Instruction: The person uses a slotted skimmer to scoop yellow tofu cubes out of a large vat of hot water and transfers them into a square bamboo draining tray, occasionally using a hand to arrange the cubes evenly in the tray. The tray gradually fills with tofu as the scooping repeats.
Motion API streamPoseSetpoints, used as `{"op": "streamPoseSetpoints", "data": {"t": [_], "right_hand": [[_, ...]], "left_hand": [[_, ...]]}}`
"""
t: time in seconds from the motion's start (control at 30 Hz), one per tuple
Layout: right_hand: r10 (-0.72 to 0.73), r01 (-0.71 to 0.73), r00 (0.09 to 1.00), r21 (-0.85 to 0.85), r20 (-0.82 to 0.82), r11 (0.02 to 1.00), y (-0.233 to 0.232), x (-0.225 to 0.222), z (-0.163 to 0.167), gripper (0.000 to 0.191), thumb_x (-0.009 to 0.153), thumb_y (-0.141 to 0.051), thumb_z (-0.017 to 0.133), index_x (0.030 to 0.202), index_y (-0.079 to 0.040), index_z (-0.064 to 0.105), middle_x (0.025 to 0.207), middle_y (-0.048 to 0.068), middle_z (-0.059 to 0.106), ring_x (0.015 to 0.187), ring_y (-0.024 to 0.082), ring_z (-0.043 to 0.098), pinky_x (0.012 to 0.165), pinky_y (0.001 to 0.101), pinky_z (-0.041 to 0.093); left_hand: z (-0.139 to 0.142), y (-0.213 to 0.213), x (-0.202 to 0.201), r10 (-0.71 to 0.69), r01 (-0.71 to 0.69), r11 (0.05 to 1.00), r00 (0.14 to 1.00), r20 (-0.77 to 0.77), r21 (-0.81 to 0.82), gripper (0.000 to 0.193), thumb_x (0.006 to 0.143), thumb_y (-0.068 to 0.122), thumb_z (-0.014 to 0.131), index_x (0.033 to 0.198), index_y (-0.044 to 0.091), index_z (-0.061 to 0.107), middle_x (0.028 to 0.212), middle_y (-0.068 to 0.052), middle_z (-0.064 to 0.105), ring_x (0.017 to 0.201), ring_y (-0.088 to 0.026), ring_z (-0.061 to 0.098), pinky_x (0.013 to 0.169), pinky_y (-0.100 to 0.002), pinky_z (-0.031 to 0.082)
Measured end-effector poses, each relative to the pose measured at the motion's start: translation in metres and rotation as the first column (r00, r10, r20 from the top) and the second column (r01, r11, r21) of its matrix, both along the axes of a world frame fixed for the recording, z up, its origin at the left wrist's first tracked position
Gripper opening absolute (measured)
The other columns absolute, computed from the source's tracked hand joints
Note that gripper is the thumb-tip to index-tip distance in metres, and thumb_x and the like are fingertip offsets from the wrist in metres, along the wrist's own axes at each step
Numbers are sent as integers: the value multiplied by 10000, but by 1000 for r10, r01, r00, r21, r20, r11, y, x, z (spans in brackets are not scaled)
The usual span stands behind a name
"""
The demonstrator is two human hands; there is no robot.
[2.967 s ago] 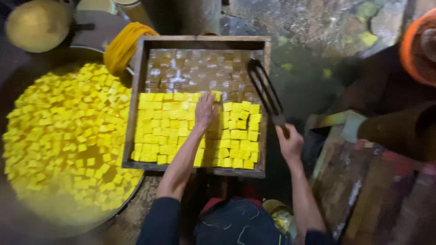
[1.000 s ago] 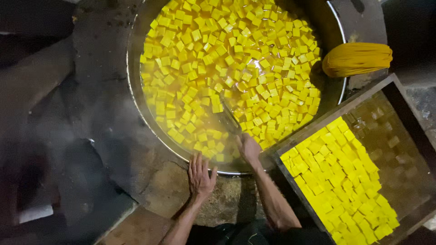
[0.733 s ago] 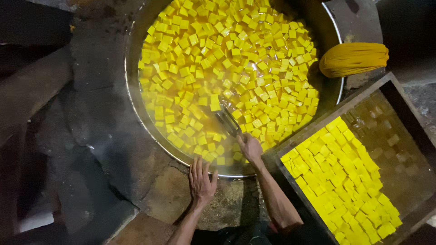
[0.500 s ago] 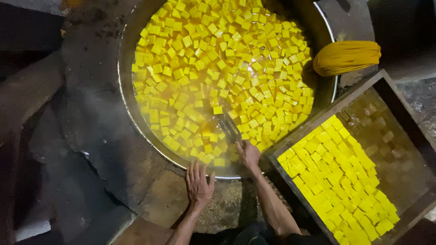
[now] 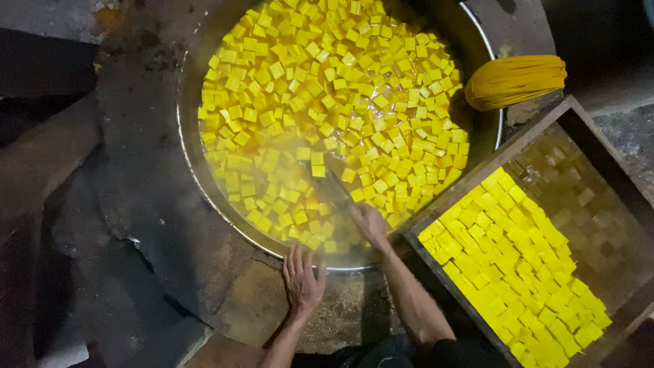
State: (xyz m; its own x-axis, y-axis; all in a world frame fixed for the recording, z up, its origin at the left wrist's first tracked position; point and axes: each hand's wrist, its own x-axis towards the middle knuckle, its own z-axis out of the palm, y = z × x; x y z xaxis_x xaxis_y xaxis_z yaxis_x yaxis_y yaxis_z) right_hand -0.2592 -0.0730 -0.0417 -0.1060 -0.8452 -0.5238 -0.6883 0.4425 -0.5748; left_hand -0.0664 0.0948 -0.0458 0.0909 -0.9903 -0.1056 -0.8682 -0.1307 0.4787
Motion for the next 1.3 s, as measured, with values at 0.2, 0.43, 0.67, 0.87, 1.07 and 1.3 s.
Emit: {"op": "streamPoseSetpoints", "data": {"t": [0.2,0.43,0.67,0.87,1.07,1.3], "right_hand": [[-75,66,992,-89,-102,994,-8,31,-6,542,903,-544,634,1152,-73,732,998,193,755,970,378,709,828,488,537],[-4,5,1000,-185,6,983,-43,33,2,500,883,-521,678,1113,-83,745,939,183,743,880,377,710,758,473,538],[-285,307,901,-17,327,951,37,3,12,461,875,-442,720,1071,-26,749,810,134,752,694,220,675,632,381,521],[-233,240,952,-11,197,971,52,-28,7,536,908,-530,657,1059,-21,734,825,169,755,745,274,730,683,406,550],[-204,202,974,-33,-99,979,9,-13,1,600,887,-585,628,1052,-18,737,954,230,749,929,396,719,809,492,535],[-201,197,979,-118,-23,973,-24,10,4,570,913,-571,596,1054,-40,745,934,234,757,941,406,718,835,508,528]], "left_hand": [[6,3,-3,40,-38,998,998,-39,46,494,961,393,590,1316,50,583,1529,-203,398,1459,-387,304,1208,-586,194],[20,1,-4,27,-27,997,1000,-9,-75,474,944,376,623,1294,58,590,1516,-202,431,1448,-398,342,1184,-578,253],[14,5,-4,38,-48,987,997,-71,-153,473,932,352,638,1293,49,601,1522,-212,428,1444,-431,329,1188,-591,238],[5,9,-4,43,-49,993,998,-56,-111,471,942,386,604,1292,71,597,1545,-189,406,1487,-404,289,1234,-608,168],[-1,11,-4,34,-36,993,999,-18,-110,492,944,420,591,1313,95,583,1539,-203,387,1490,-391,264,1229,-629,133],[-4,17,-5,39,-37,996,999,21,-82,513,936,431,588,1328,99,581,1515,-194,402,1490,-394,276,1236,-606,151]]}}
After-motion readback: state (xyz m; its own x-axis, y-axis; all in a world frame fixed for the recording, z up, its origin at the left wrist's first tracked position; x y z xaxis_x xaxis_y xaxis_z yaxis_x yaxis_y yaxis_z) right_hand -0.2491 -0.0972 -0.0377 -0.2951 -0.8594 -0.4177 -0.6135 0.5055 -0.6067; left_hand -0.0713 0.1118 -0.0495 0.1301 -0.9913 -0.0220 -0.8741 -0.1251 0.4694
